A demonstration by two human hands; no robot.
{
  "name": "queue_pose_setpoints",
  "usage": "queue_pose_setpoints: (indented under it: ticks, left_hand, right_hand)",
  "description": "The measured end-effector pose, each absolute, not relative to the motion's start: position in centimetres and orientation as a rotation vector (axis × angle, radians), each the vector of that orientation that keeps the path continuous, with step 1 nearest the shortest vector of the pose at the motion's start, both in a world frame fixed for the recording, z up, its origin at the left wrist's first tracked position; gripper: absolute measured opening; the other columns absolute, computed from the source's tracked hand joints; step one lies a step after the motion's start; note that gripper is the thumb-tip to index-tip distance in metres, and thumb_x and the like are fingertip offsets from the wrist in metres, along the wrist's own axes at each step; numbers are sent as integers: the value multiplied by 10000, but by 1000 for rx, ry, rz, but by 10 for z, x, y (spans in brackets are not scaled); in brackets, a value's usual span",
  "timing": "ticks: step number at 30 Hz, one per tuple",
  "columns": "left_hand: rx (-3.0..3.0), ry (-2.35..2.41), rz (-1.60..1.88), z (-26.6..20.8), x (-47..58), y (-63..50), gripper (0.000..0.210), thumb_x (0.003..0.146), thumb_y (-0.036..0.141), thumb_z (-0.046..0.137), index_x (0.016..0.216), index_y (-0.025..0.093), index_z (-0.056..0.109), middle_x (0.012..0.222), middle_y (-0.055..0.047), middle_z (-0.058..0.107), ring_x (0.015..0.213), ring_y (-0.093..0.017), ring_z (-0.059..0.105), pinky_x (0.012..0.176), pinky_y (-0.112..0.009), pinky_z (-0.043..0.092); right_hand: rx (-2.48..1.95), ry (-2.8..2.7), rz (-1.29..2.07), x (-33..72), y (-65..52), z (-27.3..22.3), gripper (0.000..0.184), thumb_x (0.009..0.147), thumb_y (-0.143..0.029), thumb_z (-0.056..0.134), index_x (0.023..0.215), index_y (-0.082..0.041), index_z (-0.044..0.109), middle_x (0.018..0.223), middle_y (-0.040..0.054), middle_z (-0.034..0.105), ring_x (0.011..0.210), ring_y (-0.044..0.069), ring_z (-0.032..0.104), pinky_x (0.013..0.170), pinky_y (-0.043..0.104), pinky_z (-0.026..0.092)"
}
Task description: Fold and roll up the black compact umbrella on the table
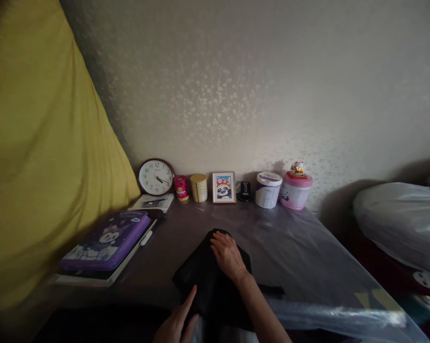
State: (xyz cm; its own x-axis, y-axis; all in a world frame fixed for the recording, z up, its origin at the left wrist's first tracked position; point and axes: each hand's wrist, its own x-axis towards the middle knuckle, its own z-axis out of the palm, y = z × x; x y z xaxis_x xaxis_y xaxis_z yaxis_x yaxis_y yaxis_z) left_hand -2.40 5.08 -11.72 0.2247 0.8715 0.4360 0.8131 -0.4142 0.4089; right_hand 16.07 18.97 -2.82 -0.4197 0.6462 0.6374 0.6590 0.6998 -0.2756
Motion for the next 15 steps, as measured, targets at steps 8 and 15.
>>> queue_pose_setpoints:
  ticks: [8, 15]
  left_hand:
    - [2203, 1499, 888, -100, -32, 51, 514, 946, 276, 360, 1429, 227, 192, 1325, -71, 551, 1159, -136, 563, 946, -240, 476]
    - [2084, 1493, 928, -84, -30, 49, 486, 925, 279, 337, 1380, 109, 339, 1340, -121, 515, 1200, -150, 519, 962, -256, 456]
  right_hand:
    - [-1194, -1924, 60, 244, 183, -41, 259, 919, -258, 421, 1017, -245, 660, 1069, 71, 674, 983, 220, 640, 868, 406, 532]
    - [-1248, -1991, 112, 276, 146, -59, 291, 897, -203, 406, 1073, -252, 633, 1156, 70, 638, 1023, 199, 629, 875, 361, 536]
